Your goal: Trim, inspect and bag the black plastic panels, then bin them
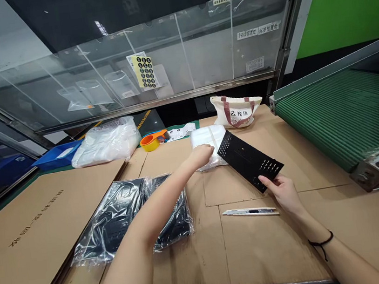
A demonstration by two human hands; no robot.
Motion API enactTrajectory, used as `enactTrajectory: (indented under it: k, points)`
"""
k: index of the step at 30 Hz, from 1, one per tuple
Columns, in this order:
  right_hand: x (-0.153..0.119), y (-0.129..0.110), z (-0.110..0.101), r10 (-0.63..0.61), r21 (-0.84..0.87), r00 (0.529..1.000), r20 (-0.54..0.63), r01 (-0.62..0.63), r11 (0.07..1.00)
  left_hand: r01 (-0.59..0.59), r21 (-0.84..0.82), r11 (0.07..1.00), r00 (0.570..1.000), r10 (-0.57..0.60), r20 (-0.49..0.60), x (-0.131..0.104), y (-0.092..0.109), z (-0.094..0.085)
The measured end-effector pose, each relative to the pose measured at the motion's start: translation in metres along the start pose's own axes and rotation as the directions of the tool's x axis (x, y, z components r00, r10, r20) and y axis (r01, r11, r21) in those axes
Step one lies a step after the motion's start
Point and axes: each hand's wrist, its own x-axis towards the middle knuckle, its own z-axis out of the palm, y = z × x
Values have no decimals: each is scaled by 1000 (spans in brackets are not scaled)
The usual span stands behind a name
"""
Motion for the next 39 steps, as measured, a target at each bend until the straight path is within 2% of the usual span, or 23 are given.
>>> enactTrajectory:
  k: [6, 17, 21, 25, 29, 32, 36, 39]
  points:
    - [-5, -2, 2, -22, -73, 999, 27, 24, 997, 91, -93, 991, 996, -91, 4, 6, -6, 4]
    - [-16, 14, 14, -49, -155, 992, 114, 66, 986, 145, -230, 962, 989, -138, 50, 6, -9, 1]
    - [-17, 14, 15, -72, -218, 983, 171, 109, 970, 180, -300, 937, 984, -174, 44, 5, -10, -2]
    - [-17, 12, 16, -111, -244, 980, 165, 149, 958, 216, -406, 888, 975, -218, 42, 4, -12, -2]
    - [-17, 11, 18, -112, -266, 979, 169, 154, 952, 255, -561, 788, 957, -289, 30, 6, -13, 0]
    - [-17, 9, 18, -105, -276, 980, 169, 149, 949, 271, -710, 650, 926, -379, 6, 9, -13, -1]
    - [-18, 7, 18, -87, -262, 983, 161, 127, 957, 216, -879, 425, 865, -501, -29, 16, -12, -6]
    - [-17, 7, 19, -65, -228, 988, 139, 96, 969, 179, -921, 346, 828, -559, -49, 14, -7, -7]
